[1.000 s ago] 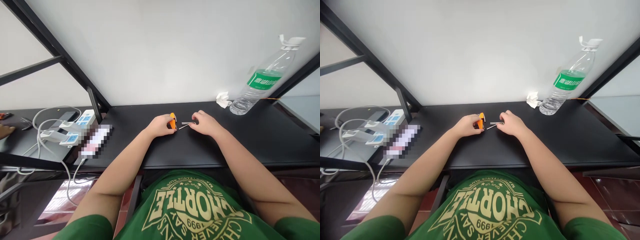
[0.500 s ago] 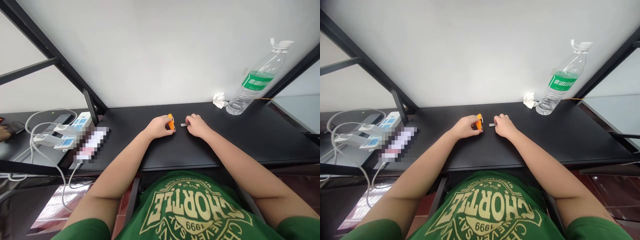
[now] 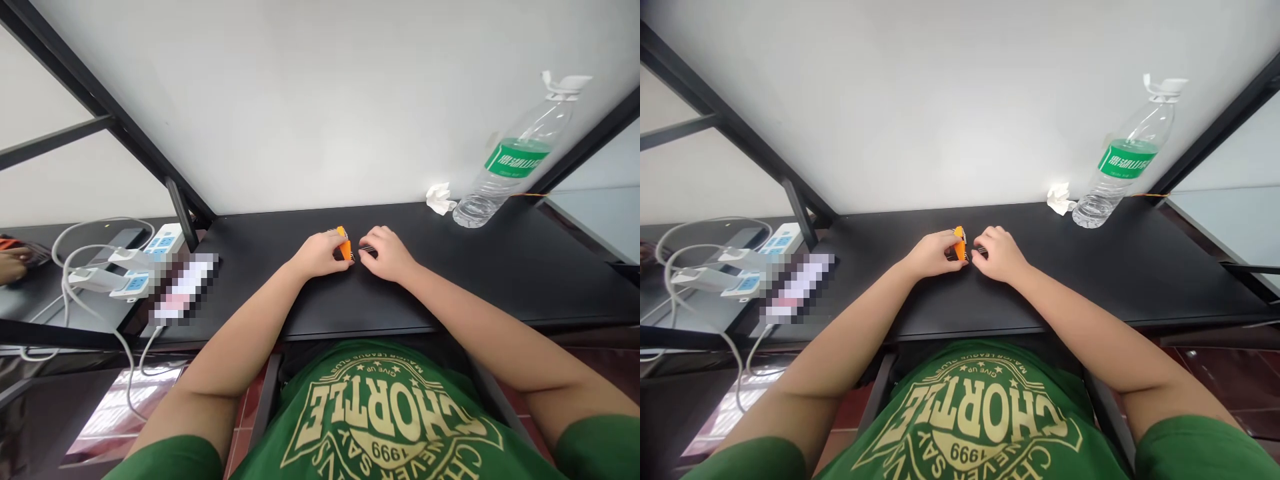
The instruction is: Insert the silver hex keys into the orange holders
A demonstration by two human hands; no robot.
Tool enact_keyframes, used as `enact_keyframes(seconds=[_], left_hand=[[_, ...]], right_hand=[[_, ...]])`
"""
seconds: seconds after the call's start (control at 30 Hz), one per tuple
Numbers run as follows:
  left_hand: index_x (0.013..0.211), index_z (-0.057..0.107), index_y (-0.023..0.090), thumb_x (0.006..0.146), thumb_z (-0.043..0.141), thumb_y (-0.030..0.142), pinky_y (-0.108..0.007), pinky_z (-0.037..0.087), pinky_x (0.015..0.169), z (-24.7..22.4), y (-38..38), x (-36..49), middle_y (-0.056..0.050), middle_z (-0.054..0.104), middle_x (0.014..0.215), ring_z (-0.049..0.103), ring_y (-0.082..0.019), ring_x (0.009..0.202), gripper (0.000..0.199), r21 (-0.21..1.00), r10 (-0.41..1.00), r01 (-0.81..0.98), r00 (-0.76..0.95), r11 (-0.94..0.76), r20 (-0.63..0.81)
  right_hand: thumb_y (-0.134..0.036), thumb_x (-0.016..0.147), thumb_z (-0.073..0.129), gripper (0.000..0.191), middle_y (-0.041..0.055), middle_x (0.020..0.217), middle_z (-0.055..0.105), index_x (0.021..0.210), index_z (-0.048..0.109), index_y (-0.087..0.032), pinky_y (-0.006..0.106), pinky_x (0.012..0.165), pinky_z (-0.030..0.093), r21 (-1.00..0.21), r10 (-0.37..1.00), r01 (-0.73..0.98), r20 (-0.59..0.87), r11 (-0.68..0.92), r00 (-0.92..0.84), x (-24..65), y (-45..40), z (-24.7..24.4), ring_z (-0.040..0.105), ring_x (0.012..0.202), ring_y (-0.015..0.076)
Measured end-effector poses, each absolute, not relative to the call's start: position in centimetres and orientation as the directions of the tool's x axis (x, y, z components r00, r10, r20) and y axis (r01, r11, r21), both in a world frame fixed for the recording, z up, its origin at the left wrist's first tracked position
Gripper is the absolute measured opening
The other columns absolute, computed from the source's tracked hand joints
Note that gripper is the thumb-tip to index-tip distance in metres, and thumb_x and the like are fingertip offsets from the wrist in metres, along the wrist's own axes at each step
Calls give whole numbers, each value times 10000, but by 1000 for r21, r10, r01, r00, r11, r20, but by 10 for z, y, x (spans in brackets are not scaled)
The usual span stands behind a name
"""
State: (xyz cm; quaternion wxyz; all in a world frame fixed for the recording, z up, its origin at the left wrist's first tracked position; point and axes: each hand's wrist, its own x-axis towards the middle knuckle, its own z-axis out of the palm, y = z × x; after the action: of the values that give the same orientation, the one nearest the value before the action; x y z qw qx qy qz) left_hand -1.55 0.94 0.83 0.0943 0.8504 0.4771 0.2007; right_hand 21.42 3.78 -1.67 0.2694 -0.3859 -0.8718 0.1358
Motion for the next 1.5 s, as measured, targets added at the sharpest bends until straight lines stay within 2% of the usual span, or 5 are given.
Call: enact_keyframes(seconds=[0.5,0.77,0.93,1.1,1.5], left_hand=[[814,647,214,783,745,407,-299,438,663,10,10,-20,-30,674,929,622,-187,822,218,310,843,784,490,-537,221],[839,660,218,793,732,432,-301,459,670,13,9,-20,-34,682,961,634,-192,839,230,330,875,810,451,-484,177],[889,678,223,799,730,431,-299,471,682,13,9,-20,-29,677,969,625,-180,812,233,340,879,811,435,-477,194],[886,671,221,804,730,425,-296,462,686,12,10,-20,-25,665,935,613,-177,812,228,347,863,790,456,-505,217],[857,648,216,806,734,421,-296,442,656,11,8,-14,-29,655,908,600,-181,802,229,320,852,790,468,-523,235]], right_hand=[[-226,752,589,108,-1,764,598,660,553,-181,266,644,402,-735,802,493,115,466,-587,226,43,0,506,665,119],[-281,770,647,113,15,720,665,702,701,-210,280,552,351,-516,767,767,-287,381,-574,261,62,14,515,569,133],[-356,833,636,186,43,781,661,729,657,-203,285,575,345,-381,868,830,-120,407,-481,264,65,13,539,635,149],[-392,818,698,393,94,1222,612,1184,664,-250,305,701,432,-354,812,756,20,551,-583,261,62,5,606,964,227],[-196,847,610,173,97,1108,597,1018,633,-203,329,717,429,-294,842,801,23,521,-539,241,59,-8,576,871,210]])
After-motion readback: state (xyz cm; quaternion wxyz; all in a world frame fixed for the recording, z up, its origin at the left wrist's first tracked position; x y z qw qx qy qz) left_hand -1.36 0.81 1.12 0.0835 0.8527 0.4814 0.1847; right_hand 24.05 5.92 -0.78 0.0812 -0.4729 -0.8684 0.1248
